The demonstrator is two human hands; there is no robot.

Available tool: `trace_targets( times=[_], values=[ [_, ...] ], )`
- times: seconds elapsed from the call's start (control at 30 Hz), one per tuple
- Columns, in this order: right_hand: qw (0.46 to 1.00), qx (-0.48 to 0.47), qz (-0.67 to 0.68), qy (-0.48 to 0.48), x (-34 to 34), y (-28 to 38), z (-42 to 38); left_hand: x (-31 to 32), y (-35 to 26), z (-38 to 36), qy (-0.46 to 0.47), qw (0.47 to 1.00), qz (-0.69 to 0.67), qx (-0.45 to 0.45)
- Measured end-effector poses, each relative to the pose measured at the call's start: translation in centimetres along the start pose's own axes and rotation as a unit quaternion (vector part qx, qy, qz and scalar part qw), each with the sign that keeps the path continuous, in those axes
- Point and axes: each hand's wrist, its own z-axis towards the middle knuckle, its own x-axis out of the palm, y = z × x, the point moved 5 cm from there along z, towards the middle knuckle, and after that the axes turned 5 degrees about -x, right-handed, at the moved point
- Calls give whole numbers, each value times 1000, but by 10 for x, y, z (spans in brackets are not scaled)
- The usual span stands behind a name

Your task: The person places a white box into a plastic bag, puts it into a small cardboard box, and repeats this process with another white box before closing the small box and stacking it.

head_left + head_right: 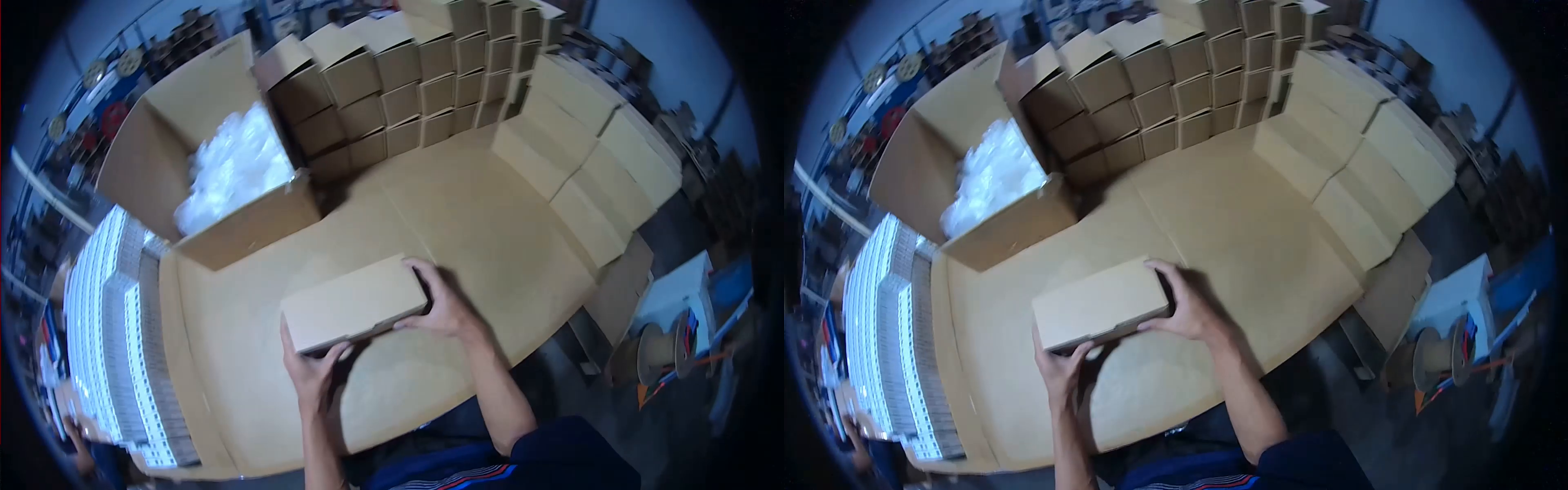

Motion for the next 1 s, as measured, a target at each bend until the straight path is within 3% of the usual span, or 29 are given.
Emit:
trace_targets(
  times=[0.07, 0.13, 0.17, 0.27, 0.33, 0.4, 0.47, 0.53, 0.6, 0.73, 0.77, 0.87, 1.0],
  values=[
    [1000, -5, 11, 1, -5, -3, -9, -12, 41, 1, 69, 992, 30, -104],
    [995, -3, 63, -75, -13, -11, -27, -4, 41, 5, 98, 993, 31, -64],
    [993, 13, 58, -104, -21, -23, -36, 7, 33, 13, 139, 985, 103, 23],
    [976, 40, 32, -211, -64, -43, -59, 67, 11, 40, 226, 971, 68, -48],
    [958, 45, -8, -282, -105, -41, -65, 118, -3, 65, 311, 947, 82, -5],
    [953, 49, -50, -296, -150, -40, -64, 173, -11, 91, 379, 922, 75, -4],
    [934, 69, -99, -336, -194, -26, -53, 235, -25, 122, 426, 900, 67, 59],
    [914, 3, -98, -395, -235, -38, -34, 302, -39, 150, 435, 889, 45, 137],
    [887, 7, -101, -451, -273, -57, -15, 366, -47, 174, 441, 880, -38, 171],
    [834, -1, -182, -521, -328, -86, 14, 469, -50, 210, 434, 883, -56, 169],
    [843, 20, -161, -513, -334, -89, 15, 487, -45, 216, 434, 881, -72, 176],
    [822, -20, -196, -533, -348, -130, 18, 530, -29, 233, 424, 863, 4, 273],
    [833, 90, -220, -500, -341, -117, 13, 559, -35, 237, 495, 843, -9, 208]
  ],
)
